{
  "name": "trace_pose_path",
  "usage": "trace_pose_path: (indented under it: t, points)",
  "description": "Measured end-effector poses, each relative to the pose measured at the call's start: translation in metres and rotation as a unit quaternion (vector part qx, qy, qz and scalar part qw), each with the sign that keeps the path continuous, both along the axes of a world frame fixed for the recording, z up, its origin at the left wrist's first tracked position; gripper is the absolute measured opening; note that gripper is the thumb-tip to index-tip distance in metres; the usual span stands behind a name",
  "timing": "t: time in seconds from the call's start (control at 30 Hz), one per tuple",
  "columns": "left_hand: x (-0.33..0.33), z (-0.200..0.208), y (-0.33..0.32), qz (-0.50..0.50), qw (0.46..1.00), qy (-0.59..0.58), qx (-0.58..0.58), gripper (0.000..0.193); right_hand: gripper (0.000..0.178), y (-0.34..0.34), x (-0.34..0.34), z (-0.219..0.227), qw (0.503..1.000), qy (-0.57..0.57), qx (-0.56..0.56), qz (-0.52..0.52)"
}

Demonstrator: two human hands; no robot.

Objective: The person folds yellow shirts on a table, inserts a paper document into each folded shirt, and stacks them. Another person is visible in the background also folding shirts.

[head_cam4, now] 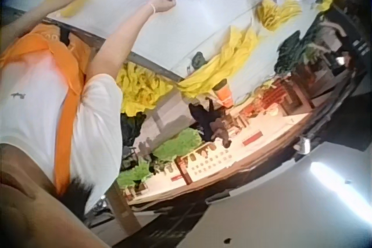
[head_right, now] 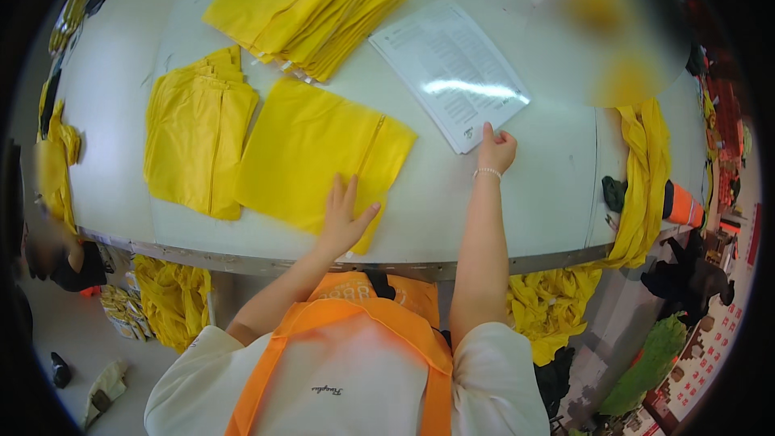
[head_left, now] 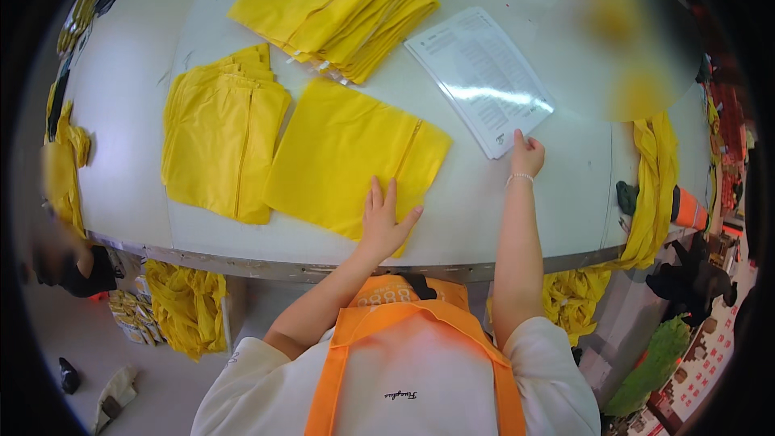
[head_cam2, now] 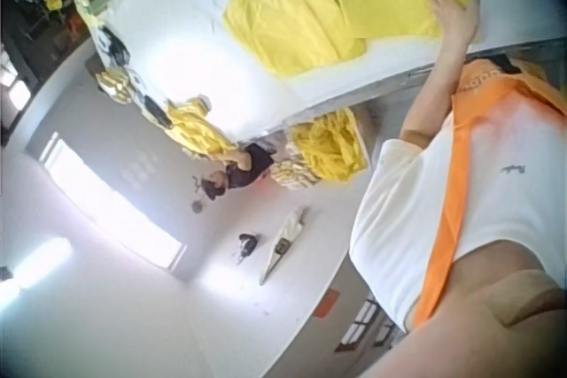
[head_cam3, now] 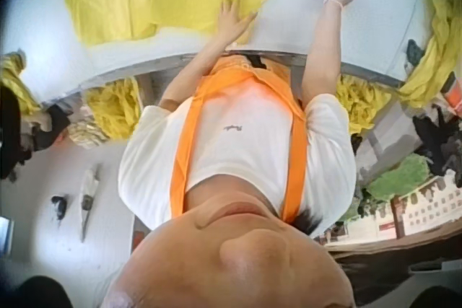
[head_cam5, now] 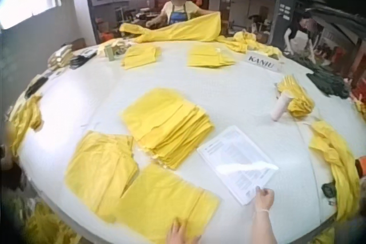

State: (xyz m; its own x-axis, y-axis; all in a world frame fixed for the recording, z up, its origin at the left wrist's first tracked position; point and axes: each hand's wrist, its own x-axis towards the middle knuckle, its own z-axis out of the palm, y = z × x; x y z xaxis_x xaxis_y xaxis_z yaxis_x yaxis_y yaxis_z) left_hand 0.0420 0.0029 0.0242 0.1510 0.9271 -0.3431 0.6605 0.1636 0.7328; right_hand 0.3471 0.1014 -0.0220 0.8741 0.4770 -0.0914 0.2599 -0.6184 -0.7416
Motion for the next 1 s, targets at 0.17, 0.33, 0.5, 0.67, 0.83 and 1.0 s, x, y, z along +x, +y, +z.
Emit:
trace_pose_path:
  t: [0.17, 0.33, 0.5, 0.67, 0.83, 1.0]
  points:
    - [-0.017, -0.007, 0.004, -0.075, 0.976, 0.141, 0.150, 0.068, 0.036, 0.010, 0.023, 0.017, 0.990, 0.118, -0.053, 0.047]
    - [-0.023, -0.024, -0.008, -0.078, 0.946, 0.182, 0.257, 0.058, 0.032, 0.018, 0.052, 0.019, 0.959, 0.248, -0.104, 0.084]
    - [-0.027, -0.030, -0.007, -0.067, 0.935, 0.196, 0.289, 0.046, 0.031, 0.024, 0.043, 0.041, 0.949, -0.014, -0.218, 0.229]
    - [-0.029, -0.021, 0.000, -0.046, 0.934, 0.154, 0.320, 0.027, 0.031, 0.033, 0.023, 0.069, 0.874, -0.299, -0.249, 0.291]
    - [-0.040, -0.021, -0.001, -0.021, 0.960, 0.110, 0.255, 0.011, 0.024, -0.001, 0.058, 0.080, 0.955, 0.110, 0.224, 0.158]
    - [-0.053, -0.012, -0.008, 0.017, 0.947, 0.094, 0.306, 0.011, 0.023, -0.134, 0.053, 0.128, 0.912, 0.319, 0.049, 0.254]
